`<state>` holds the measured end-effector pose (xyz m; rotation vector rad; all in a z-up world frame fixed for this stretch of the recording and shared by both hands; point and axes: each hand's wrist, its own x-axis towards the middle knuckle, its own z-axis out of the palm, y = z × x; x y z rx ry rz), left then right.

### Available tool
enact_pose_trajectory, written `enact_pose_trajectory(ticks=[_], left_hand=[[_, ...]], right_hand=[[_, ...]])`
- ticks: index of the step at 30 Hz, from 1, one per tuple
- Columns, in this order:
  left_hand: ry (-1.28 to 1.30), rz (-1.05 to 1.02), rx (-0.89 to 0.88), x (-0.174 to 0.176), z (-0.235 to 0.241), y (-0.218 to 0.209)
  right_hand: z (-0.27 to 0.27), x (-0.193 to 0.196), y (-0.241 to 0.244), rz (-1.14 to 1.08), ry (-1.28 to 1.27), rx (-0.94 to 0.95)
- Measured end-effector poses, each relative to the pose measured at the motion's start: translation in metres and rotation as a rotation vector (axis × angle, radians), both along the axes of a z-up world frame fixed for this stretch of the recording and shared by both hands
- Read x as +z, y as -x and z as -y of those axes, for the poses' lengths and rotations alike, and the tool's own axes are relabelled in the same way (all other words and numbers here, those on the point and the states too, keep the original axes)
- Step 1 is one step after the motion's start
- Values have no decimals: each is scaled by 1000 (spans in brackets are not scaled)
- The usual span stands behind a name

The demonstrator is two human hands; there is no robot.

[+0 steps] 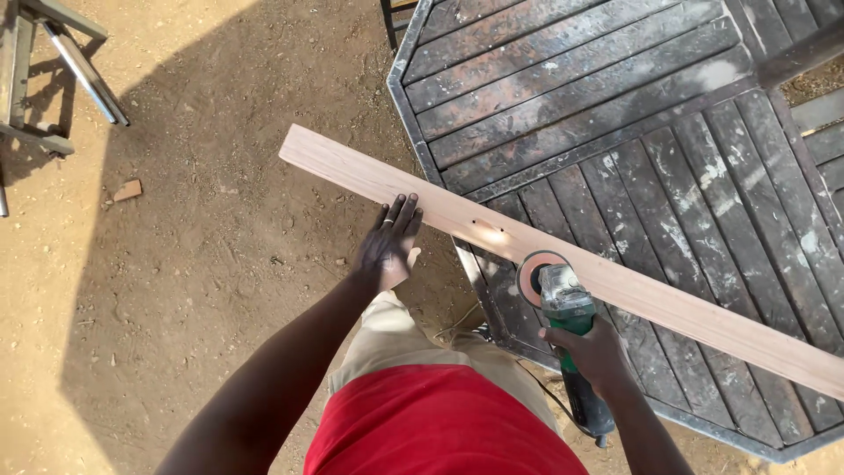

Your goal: Sanding a wooden plank using an angle grinder with a sanding disc.

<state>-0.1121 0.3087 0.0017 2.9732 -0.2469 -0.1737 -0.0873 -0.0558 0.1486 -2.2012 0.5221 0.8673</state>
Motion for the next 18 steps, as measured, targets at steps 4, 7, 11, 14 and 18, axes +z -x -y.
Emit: enact_pose_trajectory(ticks=[4, 7, 11, 14, 18], left_hand=[[150, 197, 57, 10, -33, 11], [323, 318, 63, 21, -50, 28], [663, 347, -5, 101, -49, 34], [824, -77, 13, 122, -44, 45], [910, -75, 80, 109, -27, 46]], right_hand=[[-53, 1, 6, 26, 36, -43], [-110, 4, 12, 25, 11, -124], [-170, -17, 16, 124, -506, -372], [-189, -75, 12, 178, -219, -341], [-272, -33, -2, 217, -393, -429]])
